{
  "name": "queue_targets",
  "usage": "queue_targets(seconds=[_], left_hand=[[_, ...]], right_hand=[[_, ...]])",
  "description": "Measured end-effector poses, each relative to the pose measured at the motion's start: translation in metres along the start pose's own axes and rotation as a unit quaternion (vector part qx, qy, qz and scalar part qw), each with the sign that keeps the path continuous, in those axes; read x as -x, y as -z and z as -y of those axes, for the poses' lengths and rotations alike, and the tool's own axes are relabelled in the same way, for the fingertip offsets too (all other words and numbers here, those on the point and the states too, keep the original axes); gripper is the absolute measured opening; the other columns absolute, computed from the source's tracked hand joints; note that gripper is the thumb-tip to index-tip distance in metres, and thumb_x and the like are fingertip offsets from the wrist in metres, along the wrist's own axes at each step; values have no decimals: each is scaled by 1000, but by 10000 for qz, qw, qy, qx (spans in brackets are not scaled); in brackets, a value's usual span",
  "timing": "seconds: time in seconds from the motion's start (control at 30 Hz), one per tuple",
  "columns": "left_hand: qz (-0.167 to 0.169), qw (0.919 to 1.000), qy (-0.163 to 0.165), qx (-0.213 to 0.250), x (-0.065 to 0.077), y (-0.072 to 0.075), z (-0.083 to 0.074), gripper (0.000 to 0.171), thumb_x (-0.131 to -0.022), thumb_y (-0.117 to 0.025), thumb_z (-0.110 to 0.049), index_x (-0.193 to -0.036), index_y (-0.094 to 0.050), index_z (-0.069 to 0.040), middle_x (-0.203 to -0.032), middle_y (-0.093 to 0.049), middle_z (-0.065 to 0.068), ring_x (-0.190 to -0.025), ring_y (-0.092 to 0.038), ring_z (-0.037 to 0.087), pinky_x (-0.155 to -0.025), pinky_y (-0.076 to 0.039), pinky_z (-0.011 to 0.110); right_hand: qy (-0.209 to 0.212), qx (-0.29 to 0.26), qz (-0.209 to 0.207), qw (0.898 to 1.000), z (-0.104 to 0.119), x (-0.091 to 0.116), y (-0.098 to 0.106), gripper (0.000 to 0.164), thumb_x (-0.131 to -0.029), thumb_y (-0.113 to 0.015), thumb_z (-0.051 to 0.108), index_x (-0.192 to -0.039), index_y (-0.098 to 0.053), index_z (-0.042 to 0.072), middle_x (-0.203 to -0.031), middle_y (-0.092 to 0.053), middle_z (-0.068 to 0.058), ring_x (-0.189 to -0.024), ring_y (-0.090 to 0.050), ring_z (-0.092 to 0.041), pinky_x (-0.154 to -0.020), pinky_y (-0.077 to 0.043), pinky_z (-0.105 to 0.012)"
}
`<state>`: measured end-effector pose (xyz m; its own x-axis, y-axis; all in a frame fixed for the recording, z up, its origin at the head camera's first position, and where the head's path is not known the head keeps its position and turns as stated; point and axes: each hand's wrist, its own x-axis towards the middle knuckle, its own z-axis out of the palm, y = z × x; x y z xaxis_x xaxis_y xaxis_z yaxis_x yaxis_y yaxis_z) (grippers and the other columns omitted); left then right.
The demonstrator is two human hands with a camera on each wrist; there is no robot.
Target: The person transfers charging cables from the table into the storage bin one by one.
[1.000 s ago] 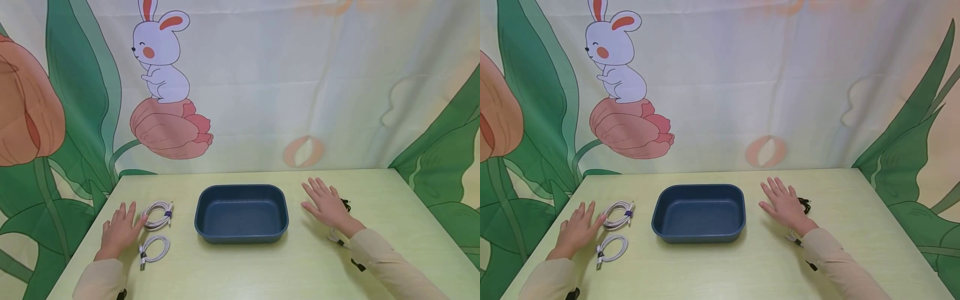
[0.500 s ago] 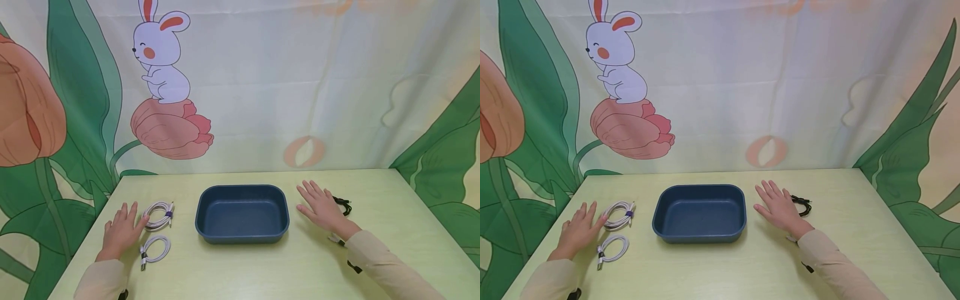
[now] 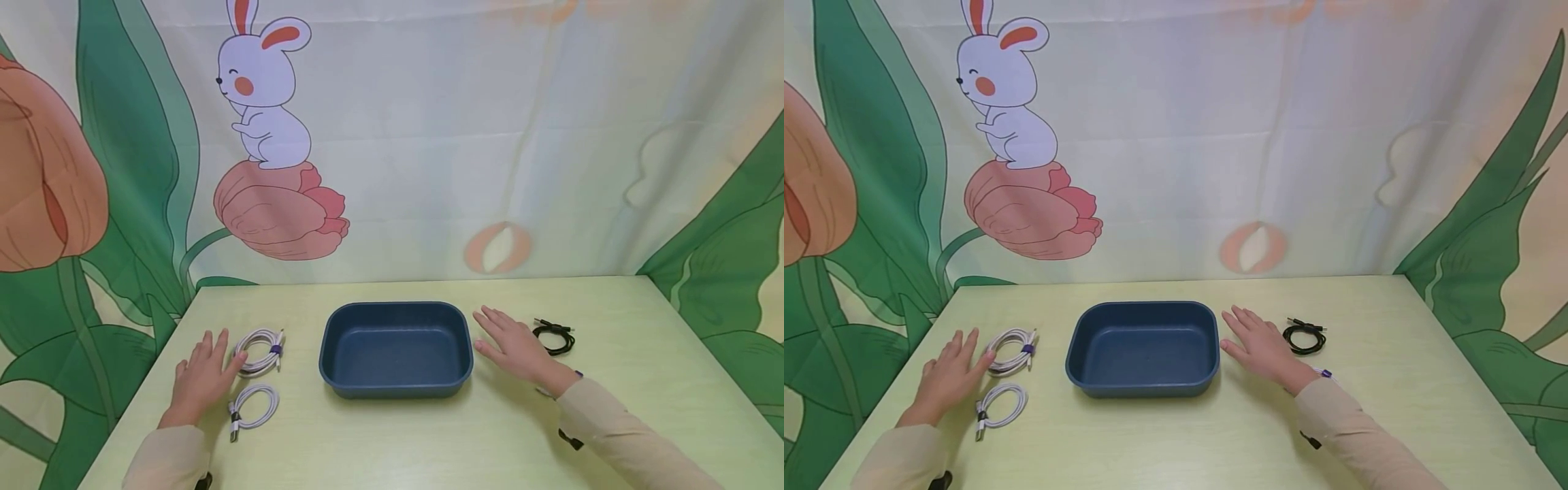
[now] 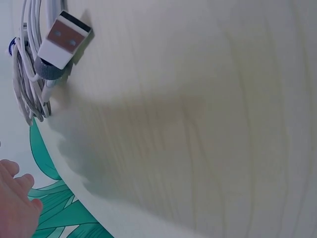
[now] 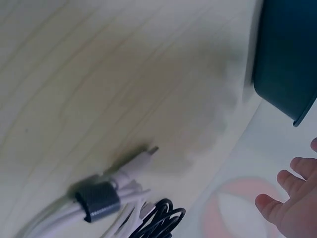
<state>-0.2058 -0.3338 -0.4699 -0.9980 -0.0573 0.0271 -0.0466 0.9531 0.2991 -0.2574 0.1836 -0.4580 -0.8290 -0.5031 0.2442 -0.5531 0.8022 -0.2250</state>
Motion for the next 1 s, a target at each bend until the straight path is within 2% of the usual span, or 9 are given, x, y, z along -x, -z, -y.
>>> queue_targets(seconds=[0.3,1.0], left_hand=[[5,10000,7,47,0,-1,0,76,-90,-25,-56,-140,-10,-1,-140,-7,33,-126,-11,51,-94,-9,67],[91,9998,49,141,-1,-4,-3,77,-90,-24,-56,-140,-11,0,-140,-7,33,-126,-12,50,-94,-9,67]], right_hand=[[-52,30,214,9998,5,1,-2,55,-90,-44,40,-135,-35,10,-140,-34,-14,-127,-33,-33,-95,-32,-52],[147,-152,275,9994,12,0,-7,53,-89,-46,39,-133,-40,10,-138,-36,-15,-124,-37,-33,-96,-33,-51]])
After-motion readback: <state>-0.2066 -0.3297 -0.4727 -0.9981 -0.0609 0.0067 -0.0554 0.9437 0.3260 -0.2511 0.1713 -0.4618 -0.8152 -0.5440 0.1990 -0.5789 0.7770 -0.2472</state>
